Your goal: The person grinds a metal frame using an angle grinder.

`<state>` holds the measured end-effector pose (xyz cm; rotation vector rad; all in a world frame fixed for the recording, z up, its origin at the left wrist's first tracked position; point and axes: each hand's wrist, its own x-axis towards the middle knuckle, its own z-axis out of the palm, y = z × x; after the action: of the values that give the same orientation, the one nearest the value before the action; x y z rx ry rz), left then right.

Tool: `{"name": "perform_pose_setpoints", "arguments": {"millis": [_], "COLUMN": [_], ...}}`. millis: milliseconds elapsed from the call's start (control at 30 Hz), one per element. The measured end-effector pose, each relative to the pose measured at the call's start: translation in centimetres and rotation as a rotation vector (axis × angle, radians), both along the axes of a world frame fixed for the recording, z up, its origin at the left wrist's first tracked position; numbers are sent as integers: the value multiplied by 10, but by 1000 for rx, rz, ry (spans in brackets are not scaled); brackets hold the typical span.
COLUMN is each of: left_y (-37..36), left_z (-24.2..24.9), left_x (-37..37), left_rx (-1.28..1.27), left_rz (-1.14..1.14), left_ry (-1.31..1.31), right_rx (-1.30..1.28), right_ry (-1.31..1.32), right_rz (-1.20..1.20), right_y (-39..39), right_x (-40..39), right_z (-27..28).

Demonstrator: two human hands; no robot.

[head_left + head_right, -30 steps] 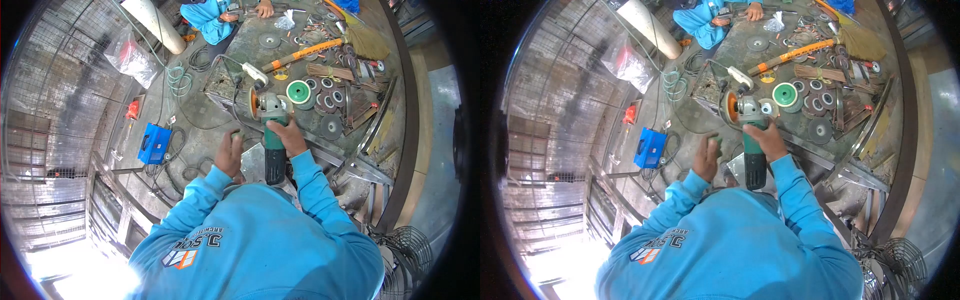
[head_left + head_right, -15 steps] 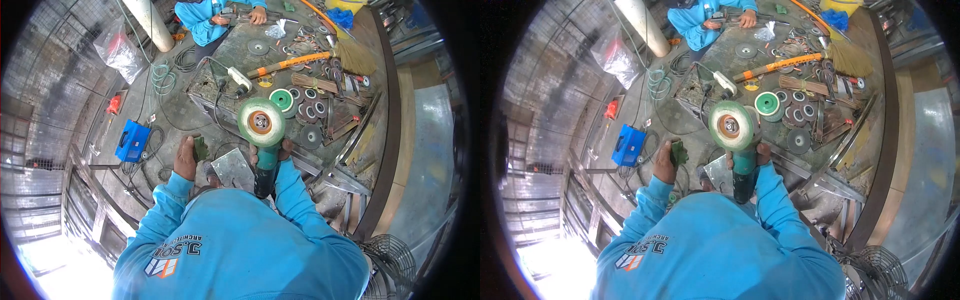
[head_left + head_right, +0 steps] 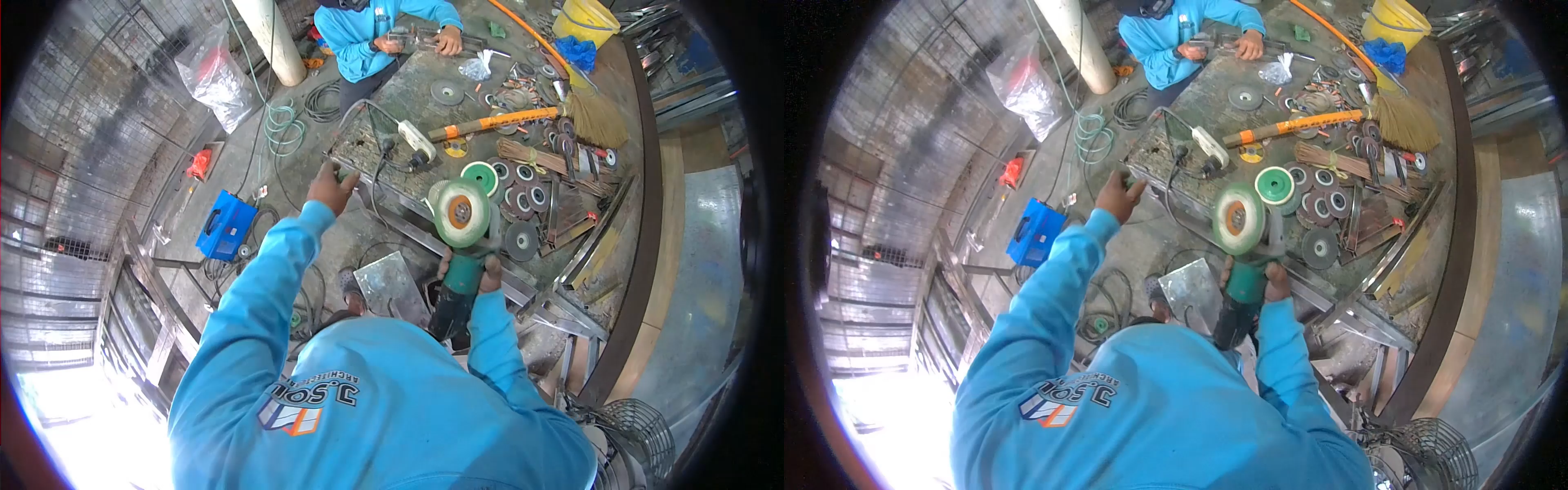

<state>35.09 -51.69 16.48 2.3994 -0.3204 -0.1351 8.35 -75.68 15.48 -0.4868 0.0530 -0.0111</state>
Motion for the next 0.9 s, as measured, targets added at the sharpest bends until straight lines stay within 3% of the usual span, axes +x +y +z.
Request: {"name": "perform_pose_setpoints", "arguments": {"millis": [233,367,400,467,567,767,900], "left_y": [-68,-92,-93,-91,-96,-120,-121], "left_z": [-32,-75,-86,-60,-24,-43,-43], "left_x": [123,151,151,123,72,71,65], "left_rx": [391,395,389,383,347,455,517], "left_rz": [-64,4,23,56,-150,-198,-163], "left_ry": [-100,-79,-143,-280,-236,-36,-94], "right_rx": [-344,-259,-250,-207,-155,-138,-145], "right_ry": [283,387,373,320,314,357,385], "right_rz": [-301,-455,-469,-483,-583,-581,-567], "right_y": [9,29,31,35,47,56,60], "right_x": [-69,-98,-106,-115,-113,-101,-97], "right_z": [-13,-2,-3,-6,3,10,8]}}
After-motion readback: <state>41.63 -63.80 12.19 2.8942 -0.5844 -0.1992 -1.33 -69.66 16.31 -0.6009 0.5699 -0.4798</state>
